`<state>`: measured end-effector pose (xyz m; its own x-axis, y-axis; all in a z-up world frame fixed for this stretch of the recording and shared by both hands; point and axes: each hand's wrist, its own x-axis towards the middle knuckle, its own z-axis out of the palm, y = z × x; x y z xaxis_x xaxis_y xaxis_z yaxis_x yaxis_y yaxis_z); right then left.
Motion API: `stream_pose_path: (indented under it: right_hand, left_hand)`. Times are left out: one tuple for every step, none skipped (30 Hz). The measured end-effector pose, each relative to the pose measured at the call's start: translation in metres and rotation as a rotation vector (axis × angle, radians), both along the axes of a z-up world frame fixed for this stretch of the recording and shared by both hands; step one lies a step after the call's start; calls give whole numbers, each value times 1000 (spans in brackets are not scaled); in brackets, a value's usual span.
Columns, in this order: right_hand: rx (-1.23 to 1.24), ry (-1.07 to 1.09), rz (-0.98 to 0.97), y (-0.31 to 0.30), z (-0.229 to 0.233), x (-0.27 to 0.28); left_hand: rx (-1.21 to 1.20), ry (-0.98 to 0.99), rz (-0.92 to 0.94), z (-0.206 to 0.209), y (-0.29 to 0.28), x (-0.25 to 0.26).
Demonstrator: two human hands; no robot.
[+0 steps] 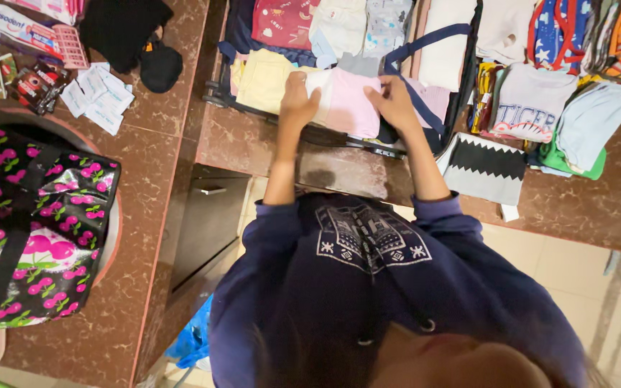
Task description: The person folds various clothes and places them into a suitcase, including an orange shirt, a green shirt, and pink garments.
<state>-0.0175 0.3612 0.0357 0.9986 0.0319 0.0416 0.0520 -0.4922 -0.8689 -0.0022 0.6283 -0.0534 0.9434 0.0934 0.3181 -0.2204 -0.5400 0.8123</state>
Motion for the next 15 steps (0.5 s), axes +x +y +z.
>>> stream_pose_path:
  right_hand:
    - [59,152,-13,1,3,1]
    - [62,148,-17,0,8,2]
    - [84,292,-2,-4,15,4]
    - [106,434,16,-5,21,5]
    - [111,429,15,-3,25,3]
    - [126,387,42,-1,29,1]
    - [142,345,69,0,33,1]
    - [143,340,71,1,38,-1]
    - [222,368,57,3,43,-4]
    - [301,396,43,5,49,-6]
    - [301,391,45,6,57,-6]
    - [477,386,58,9,64,-8]
    - [654,379,71,11,73,-10]
    - [656,379,70,11,82,-13]
    - [690,303,123,9,91,-14]
  left_hand:
    - [3,-2,-6,-13,2,5]
    - [86,-61,-26,-22,6,12]
    - [170,-121,-46,-27,8,16]
    - [174,-126,-48,-27,11,18]
    - [117,44,-80,-22,14,17]
    - [60,212,-111,-13,16,17]
    - [63,205,-111,-1,18,17]
    - [-112,356,-173,12,20,14]
    - [-287,506,-236,24,21,12]
    - [-286,501,-235,36,21,10]
    - [-300,392,-223,48,21,8]
    - [-313,287,-212,60,21,4]
    - [-311,286,-212,73,22,0]
    - [-220,72,-214,89,24,-6]
    - [-128,-140,-222,106,25,-12]
